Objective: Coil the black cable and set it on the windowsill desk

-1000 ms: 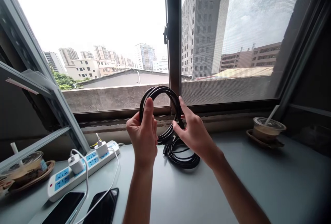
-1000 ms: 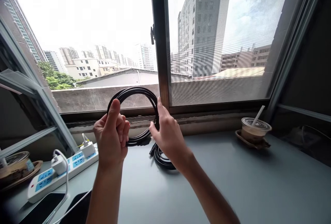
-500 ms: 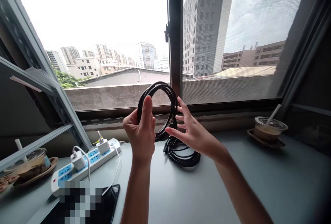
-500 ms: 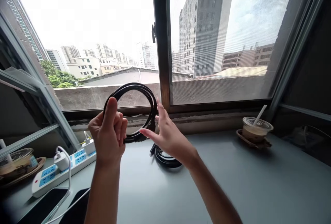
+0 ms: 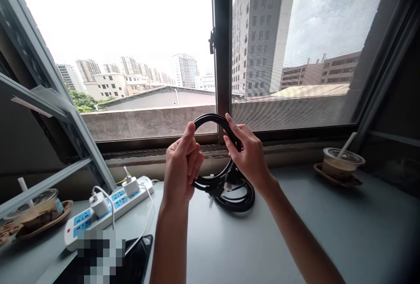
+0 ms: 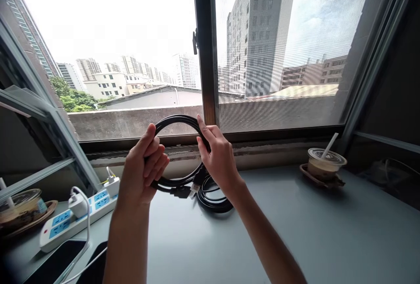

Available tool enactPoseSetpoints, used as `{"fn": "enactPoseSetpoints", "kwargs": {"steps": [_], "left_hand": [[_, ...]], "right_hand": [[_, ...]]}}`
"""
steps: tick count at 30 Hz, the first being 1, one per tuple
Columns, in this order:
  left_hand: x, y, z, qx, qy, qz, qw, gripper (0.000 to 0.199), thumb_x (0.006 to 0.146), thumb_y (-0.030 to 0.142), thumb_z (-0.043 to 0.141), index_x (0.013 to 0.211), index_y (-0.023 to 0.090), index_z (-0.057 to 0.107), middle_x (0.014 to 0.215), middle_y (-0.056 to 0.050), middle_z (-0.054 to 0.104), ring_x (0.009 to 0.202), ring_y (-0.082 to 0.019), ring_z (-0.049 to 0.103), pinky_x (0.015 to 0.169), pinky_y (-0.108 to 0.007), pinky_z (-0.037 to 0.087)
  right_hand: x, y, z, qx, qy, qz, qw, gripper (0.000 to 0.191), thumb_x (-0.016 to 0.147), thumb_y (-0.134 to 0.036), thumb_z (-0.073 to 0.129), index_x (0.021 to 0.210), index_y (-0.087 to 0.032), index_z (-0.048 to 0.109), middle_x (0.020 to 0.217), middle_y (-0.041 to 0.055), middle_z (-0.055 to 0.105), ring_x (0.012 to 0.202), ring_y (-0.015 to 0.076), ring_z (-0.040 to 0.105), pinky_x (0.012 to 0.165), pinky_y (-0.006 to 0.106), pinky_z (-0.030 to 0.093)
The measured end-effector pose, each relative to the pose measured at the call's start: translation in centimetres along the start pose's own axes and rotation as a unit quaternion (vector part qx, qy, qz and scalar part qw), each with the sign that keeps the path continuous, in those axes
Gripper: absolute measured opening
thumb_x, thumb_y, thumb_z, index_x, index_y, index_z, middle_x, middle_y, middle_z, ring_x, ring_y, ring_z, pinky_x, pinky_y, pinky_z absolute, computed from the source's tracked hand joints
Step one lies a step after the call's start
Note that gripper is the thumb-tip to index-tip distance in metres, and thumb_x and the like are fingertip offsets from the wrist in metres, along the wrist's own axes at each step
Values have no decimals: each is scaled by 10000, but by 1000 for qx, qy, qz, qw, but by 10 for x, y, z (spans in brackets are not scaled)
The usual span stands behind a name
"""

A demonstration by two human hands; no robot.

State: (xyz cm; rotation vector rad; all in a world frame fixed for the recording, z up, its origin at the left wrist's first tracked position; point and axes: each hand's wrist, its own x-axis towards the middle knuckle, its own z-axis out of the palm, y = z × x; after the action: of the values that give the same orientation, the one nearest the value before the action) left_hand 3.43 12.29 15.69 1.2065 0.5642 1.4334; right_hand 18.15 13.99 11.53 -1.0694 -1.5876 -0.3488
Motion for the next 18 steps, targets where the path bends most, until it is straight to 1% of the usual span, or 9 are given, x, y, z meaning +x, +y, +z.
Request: {"fn": "enactPoseSetpoints", "kwargs": {"steps": [3, 5, 7, 8, 10, 12, 14, 16, 18], "left_hand": [[9, -8, -2, 37, -26, -5, 999, 533, 829, 475, 548, 496, 195, 240, 321, 93, 222, 251, -28, 214, 296, -177, 202], [12, -13, -2, 90, -44, -1, 995, 421, 830, 454, 550, 575, 196, 335, 361, 87, 326, 296, -50, 344, 355, -171, 318], [14, -19, -3, 160, -44, -3, 986, 243, 834, 389, 549, 794, 190, 417, 466, 65, 487, 376, -94, 490, 433, -195, 415], [15, -23, -3, 204, -35, -1, 978, 229, 836, 345, 542, 927, 189, 402, 542, 48, 552, 417, -114, 539, 466, -212, 445], [20, -33, -7, 302, -19, -3, 953, 324, 837, 251, 497, 1099, 200, 315, 670, 21, 605, 464, -129, 577, 495, -230, 468], [28, -48, -12, 389, -28, -22, 920, 347, 833, 182, 422, 1152, 207, 286, 761, -4, 604, 480, -122, 574, 481, -223, 464], [37, -68, -18, 443, -55, -64, 893, 332, 831, 152, 366, 1156, 192, 311, 843, -44, 603, 485, -124, 575, 447, -224, 457], [46, -93, -22, 475, -74, -107, 870, 322, 833, 143, 361, 1154, 161, 352, 930, -93, 604, 494, -133, 587, 437, -239, 462], [50, -119, -23, 522, -79, -145, 837, 312, 835, 139, 411, 1146, 119, 408, 984, -132, 602, 564, -155, 613, 487, -265, 491]], "right_hand": [[3, 13, 1, -7, -10, 5, 1000, 472, 895, -179, 411, 1367, -196, 421, 905, 50, 581, 682, 119, 552, 642, 234, 480], [4, 21, 1, -16, -21, 21, 999, 459, 883, -168, 432, 1341, -170, 457, 885, 53, 599, 683, 125, 563, 658, 240, 480], [5, 28, -1, -17, -40, 49, 998, 451, 874, -170, 449, 1324, -160, 477, 879, 55, 612, 673, 129, 574, 650, 244, 482], [5, 31, -2, -20, -52, 68, 996, 447, 873, -173, 451, 1319, -160, 484, 886, 58, 617, 658, 129, 577, 641, 247, 485], [4, 38, -5, -40, -94, 117, 988, 450, 882, -185, 441, 1331, -178, 471, 949, 69, 627, 620, 120, 582, 636, 256, 492], [1, 48, -6, -67, -150, 168, 972, 450, 894, -202, 430, 1343, -206, 455, 1029, 75, 629, 559, 98, 574, 650, 266, 502], [-3, 61, -3, -89, -208, 213, 951, 443, 896, -199, 436, 1338, -222, 458, 1040, 67, 639, 518, 77, 569, 680, 265, 510], [-11, 76, 5, -111, -257, 252, 926, 410, 889, -189, 470, 1298, -206, 496, 982, 62, 654, 567, 82, 597, 727, 267, 511], [-21, 90, 15, -145, -308, 293, 894, 350, 886, -224, 514, 1232, -178, 535, 992, 72, 643, 736, 119, 628, 790, 307, 507]]}}
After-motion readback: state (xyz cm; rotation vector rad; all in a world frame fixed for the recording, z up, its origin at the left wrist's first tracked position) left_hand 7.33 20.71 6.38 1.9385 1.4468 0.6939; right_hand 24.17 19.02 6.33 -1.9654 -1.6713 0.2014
